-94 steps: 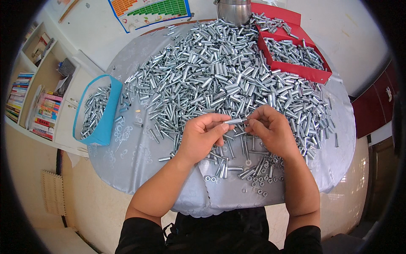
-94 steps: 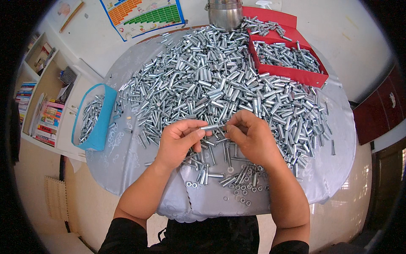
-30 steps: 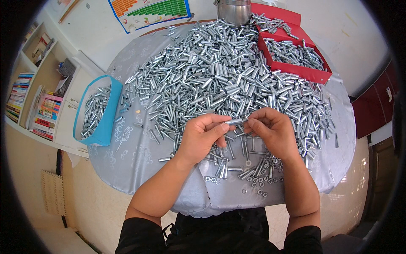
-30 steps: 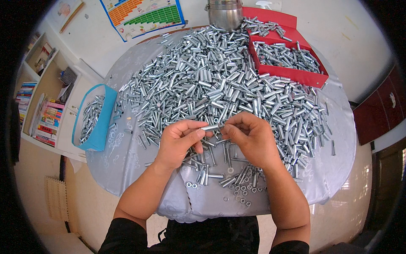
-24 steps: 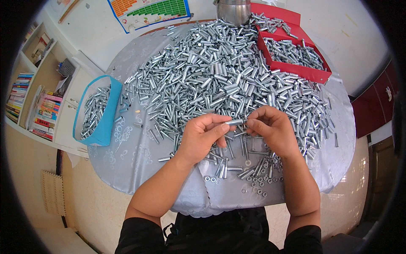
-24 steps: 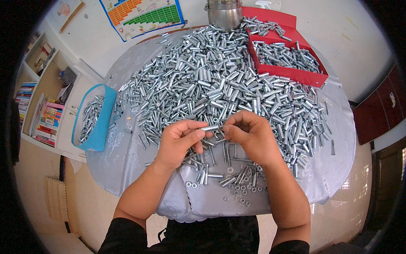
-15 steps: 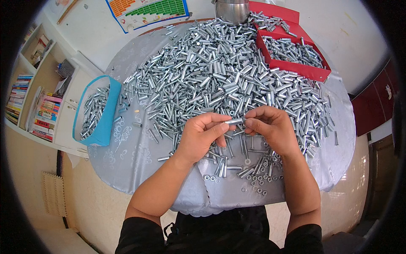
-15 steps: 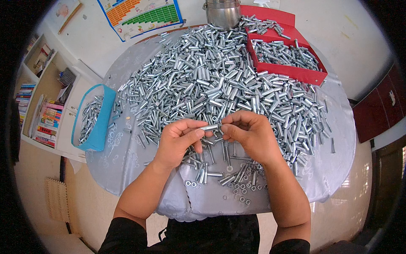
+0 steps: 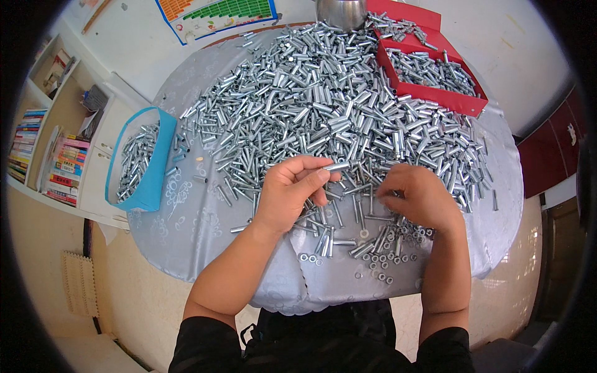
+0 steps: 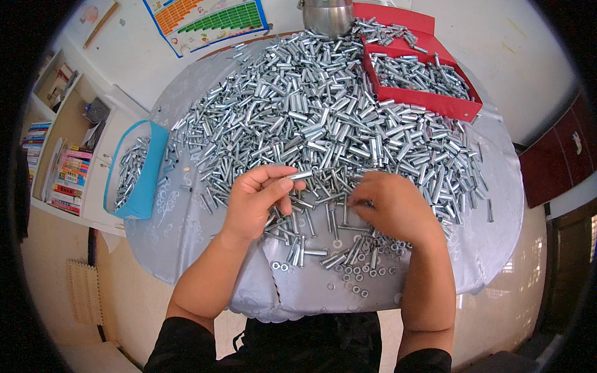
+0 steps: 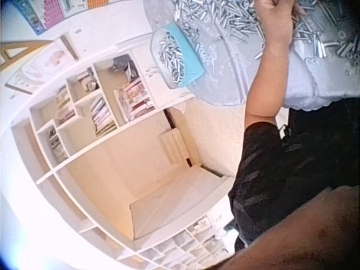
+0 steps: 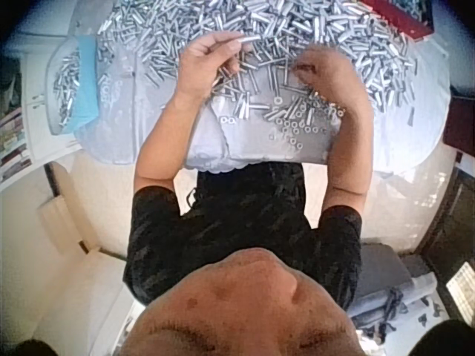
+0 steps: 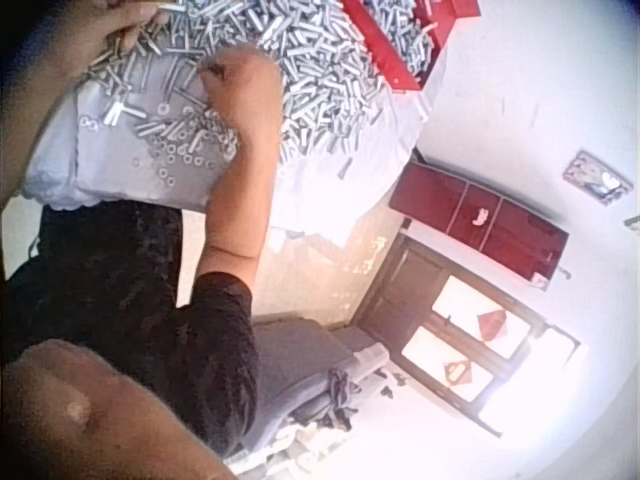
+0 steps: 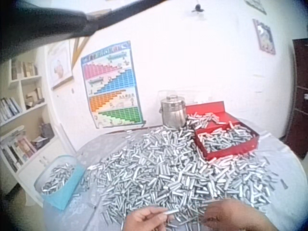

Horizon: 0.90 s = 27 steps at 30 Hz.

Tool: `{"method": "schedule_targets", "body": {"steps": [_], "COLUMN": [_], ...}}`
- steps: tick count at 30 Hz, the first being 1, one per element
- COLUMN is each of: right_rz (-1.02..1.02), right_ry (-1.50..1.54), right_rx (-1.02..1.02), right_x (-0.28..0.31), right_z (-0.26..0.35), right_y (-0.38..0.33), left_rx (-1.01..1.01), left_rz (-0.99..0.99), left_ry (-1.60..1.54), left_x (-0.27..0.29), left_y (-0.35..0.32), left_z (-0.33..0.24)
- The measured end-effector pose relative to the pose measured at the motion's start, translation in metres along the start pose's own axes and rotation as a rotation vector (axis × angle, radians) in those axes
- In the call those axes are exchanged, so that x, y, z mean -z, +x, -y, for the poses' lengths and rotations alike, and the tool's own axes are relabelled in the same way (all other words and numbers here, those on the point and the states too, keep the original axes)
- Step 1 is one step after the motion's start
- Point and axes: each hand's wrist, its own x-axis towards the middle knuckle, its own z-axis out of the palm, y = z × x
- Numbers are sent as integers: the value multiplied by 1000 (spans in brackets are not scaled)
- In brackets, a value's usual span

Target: The person repeatedly picks up a metal bolt and a small washer from a large pile on a table, places the washer onto the bolt, and sets the assembled pair down. The hands work continuously over a table covered with fasteners, with a blue bin and a red box visible nearby.

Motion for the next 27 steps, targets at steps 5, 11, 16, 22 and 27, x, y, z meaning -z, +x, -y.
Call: {"method": "schedule_targets", "body": {"steps": [5,11,16,22,27], "right_rz": [100,121,61,147,133], "right_ry": [-200,-322,-243,-294,-333], "right_rx": [60,57,40,52,42], "right_x": [3,2,-5,0,-4], "right_z": [-3,0,-2,-2,2], "right_y": [-7,-12,-6,-9,-9], "left_rx": [11,6,16,9,10], "left_rz": [17,23,37,44,42], "left_ry": [-2,18,30,16,15], "left_x": [-1,-1,-1,0,0], "left_y": [0,0,0,0,0], "left_z": [0,0,0,1,1]}}
